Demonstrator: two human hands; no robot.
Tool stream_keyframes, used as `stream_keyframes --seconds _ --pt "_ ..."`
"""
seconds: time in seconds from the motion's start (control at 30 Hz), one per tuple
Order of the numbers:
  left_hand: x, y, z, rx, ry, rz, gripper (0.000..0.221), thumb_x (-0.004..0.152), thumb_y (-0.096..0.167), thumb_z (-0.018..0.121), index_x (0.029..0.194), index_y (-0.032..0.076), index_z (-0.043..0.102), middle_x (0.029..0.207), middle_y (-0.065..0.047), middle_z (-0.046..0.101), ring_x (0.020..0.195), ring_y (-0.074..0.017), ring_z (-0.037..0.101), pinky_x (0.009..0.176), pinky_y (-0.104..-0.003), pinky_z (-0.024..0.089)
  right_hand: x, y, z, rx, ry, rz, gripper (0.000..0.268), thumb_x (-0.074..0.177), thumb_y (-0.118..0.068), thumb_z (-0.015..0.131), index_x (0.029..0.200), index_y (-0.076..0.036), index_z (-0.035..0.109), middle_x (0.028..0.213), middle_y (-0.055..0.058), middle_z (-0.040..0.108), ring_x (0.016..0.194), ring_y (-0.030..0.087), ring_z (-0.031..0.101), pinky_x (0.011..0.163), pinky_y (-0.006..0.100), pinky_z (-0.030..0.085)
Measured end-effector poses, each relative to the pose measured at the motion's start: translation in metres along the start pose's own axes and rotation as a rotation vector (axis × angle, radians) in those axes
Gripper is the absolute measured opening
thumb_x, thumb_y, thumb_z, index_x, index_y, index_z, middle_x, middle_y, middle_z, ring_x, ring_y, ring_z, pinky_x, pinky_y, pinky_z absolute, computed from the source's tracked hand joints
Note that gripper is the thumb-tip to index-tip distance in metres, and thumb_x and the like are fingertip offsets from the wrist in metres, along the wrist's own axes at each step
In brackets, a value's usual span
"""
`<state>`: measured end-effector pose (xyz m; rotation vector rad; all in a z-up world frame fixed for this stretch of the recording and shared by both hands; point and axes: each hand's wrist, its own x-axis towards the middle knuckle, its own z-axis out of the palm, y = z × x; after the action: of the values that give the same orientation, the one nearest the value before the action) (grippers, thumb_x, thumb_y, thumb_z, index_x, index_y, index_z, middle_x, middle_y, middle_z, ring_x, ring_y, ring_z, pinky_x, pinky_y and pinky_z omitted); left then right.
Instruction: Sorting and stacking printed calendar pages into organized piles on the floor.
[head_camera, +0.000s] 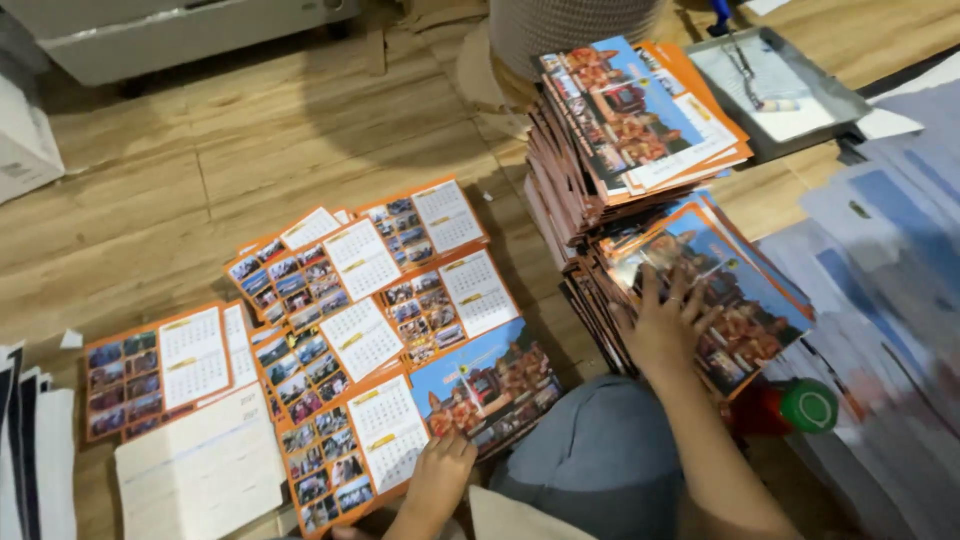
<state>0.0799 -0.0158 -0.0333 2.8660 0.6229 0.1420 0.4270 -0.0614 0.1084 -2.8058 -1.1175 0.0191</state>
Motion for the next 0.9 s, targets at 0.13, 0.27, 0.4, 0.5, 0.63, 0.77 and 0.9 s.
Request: stream_keyframes --seconds 0.13,0.27,0.4,0.5,0.63,0.77,0.9 --pt "0.0 -0.006 -0.004 -0.15 -0.279 -0.112 0.021 0.071 0.018 0.072 0.089 0.013 0.062 0.088 -0.007 0.059 0.09 -0.0268 0.056 0.076 -0.04 0.048 0.007 0.012 -0.01 -0.006 -0.083 0.04 0.078 0.084 -0.067 0.026 0.148 -0.024 0.015 0.153 0.02 0.006 0.137 0.049 -0.001 0.103 0.068 0.001" --pt "0.005 -0.003 -0.031 -0.151 -0.07 -0.166 0.025 0.077 0.004 0.059 0.102 0.011 0.059 0.097 -0.006 0.058 0.095 -0.027 0.054 0.071 -0.04 0.048 -0.013 -0.014 -0.01 0.106 0.244 -0.226 0.068 0.086 -0.056 0.042 0.135 -0.009 0.038 0.14 0.028 0.026 0.129 0.048 0.023 0.105 0.061 0.013" --pt "0.024 -0.002 -0.077 -0.205 0.443 -0.171 0.015 0.074 0.007 0.059 0.089 0.01 0.056 0.09 -0.007 0.054 0.087 -0.0278 0.052 0.077 -0.037 0.045 -0.056 -0.067 0.014 0.581 0.14 -0.912 0.067 0.071 -0.039 0.074 0.127 -0.012 0.051 0.14 0.022 0.041 0.131 0.043 0.035 0.108 0.054 0.025" --pt "0.032 -0.004 -0.097 -0.245 0.449 -0.159 0.014 0.077 0.003 0.064 0.087 0.006 0.055 0.089 -0.008 0.053 0.087 -0.0279 0.052 0.073 -0.039 0.046 -0.083 -0.09 0.031 0.309 -0.049 -1.04 0.067 0.074 -0.03 0.074 0.132 -0.011 0.046 0.127 0.008 0.056 0.127 0.031 0.041 0.107 0.058 0.018" --pt "0.035 -0.033 -0.105 -0.368 0.715 -0.27 0.019 0.09 0.023 0.057 0.097 0.006 0.063 0.097 -0.008 0.058 0.094 -0.0262 0.056 0.077 -0.04 0.051 -0.063 -0.093 0.027 0.209 0.262 -0.894 0.04 0.064 -0.003 0.057 0.095 -0.027 0.066 0.073 -0.001 0.064 0.073 0.024 0.061 0.059 0.035 0.049" --pt "0.005 -0.107 -0.044 -0.197 0.556 -0.709 0.041 0.089 0.024 0.052 0.122 0.001 0.049 0.121 -0.018 0.051 0.116 -0.0359 0.044 0.101 -0.051 0.034 -0.041 -0.099 -0.011 0.625 0.3 -0.726 0.031 0.079 0.0 0.052 0.106 -0.008 0.065 0.099 0.008 0.069 0.09 0.025 0.065 0.077 0.033 0.05" --pt "-0.026 -0.15 0.003 0.109 0.533 -0.831 0.055 0.084 0.04 0.053 0.125 0.003 0.049 0.134 -0.027 0.042 0.128 -0.0465 0.034 0.108 -0.056 0.029 -0.029 -0.126 -0.038 0.818 0.507 -0.66 0.021 0.094 -0.008 0.051 0.114 -0.008 0.059 0.114 0.007 0.065 0.103 0.022 0.062 0.089 0.032 0.048"
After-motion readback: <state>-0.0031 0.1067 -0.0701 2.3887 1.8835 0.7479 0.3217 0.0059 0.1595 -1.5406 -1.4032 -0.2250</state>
